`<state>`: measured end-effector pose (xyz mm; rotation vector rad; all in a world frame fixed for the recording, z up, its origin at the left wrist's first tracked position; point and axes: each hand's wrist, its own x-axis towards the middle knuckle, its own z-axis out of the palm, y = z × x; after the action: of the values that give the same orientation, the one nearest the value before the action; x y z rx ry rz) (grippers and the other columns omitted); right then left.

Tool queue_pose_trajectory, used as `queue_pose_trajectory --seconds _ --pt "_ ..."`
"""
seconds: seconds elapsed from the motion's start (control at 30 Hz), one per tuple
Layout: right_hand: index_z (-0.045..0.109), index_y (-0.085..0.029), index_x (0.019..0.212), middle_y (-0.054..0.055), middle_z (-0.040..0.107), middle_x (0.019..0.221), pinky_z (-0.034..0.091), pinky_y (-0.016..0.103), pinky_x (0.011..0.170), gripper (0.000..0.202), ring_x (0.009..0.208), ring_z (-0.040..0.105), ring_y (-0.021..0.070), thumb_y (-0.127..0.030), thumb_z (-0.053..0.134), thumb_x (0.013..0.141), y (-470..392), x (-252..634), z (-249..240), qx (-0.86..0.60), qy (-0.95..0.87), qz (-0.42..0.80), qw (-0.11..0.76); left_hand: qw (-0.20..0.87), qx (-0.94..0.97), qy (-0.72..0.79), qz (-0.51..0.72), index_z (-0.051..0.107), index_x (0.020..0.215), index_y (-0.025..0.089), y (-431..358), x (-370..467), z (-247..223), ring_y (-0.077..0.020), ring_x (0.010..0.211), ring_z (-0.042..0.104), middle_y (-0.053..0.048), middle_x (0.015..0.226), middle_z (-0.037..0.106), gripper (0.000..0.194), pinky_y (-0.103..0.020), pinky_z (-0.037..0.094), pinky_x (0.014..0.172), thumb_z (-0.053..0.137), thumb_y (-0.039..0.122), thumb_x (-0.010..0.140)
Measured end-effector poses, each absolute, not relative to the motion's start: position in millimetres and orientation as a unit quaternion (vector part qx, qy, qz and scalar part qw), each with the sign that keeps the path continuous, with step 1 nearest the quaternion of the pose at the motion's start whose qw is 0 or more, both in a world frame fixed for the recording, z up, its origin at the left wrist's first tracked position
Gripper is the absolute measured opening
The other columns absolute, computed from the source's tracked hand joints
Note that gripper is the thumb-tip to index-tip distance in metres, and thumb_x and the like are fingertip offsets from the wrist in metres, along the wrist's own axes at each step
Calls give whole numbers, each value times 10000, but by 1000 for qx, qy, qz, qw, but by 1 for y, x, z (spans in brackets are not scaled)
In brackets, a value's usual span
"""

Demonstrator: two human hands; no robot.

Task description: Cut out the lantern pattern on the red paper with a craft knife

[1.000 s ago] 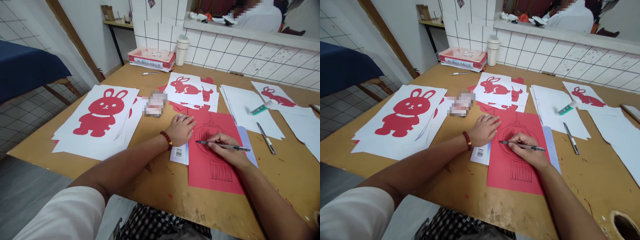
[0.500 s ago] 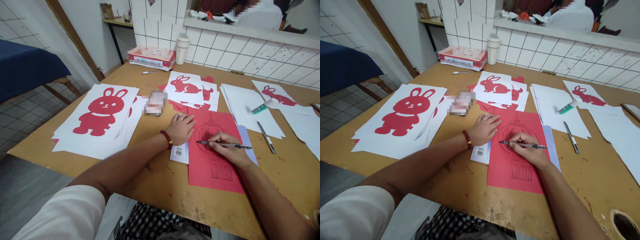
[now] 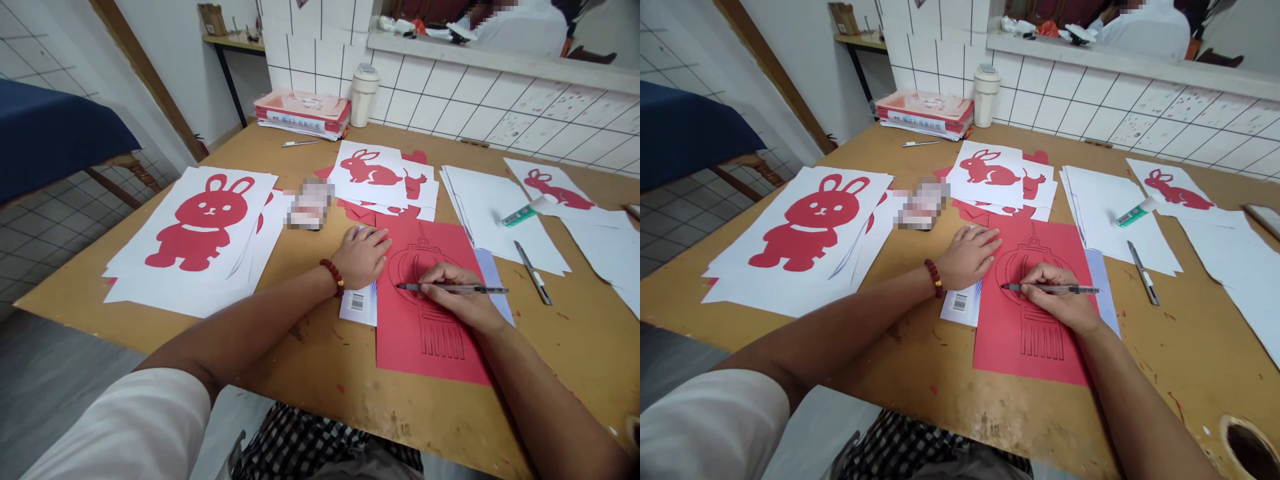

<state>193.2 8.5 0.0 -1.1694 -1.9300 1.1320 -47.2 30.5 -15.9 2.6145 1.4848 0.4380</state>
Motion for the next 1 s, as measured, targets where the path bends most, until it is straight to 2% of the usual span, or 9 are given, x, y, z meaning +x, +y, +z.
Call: queue_pose_trajectory --seconds 1.0 --pt "673 -205 679 36 649 647 444 279 569 209 609 568 156 -348 767 799 10 200 0 -389 -717 480 324 45 861 485 148 562 1395 191 31 -48 -18 -281 1402 389 -70 1565 454 445 -528 241 1194 369 288 1006"
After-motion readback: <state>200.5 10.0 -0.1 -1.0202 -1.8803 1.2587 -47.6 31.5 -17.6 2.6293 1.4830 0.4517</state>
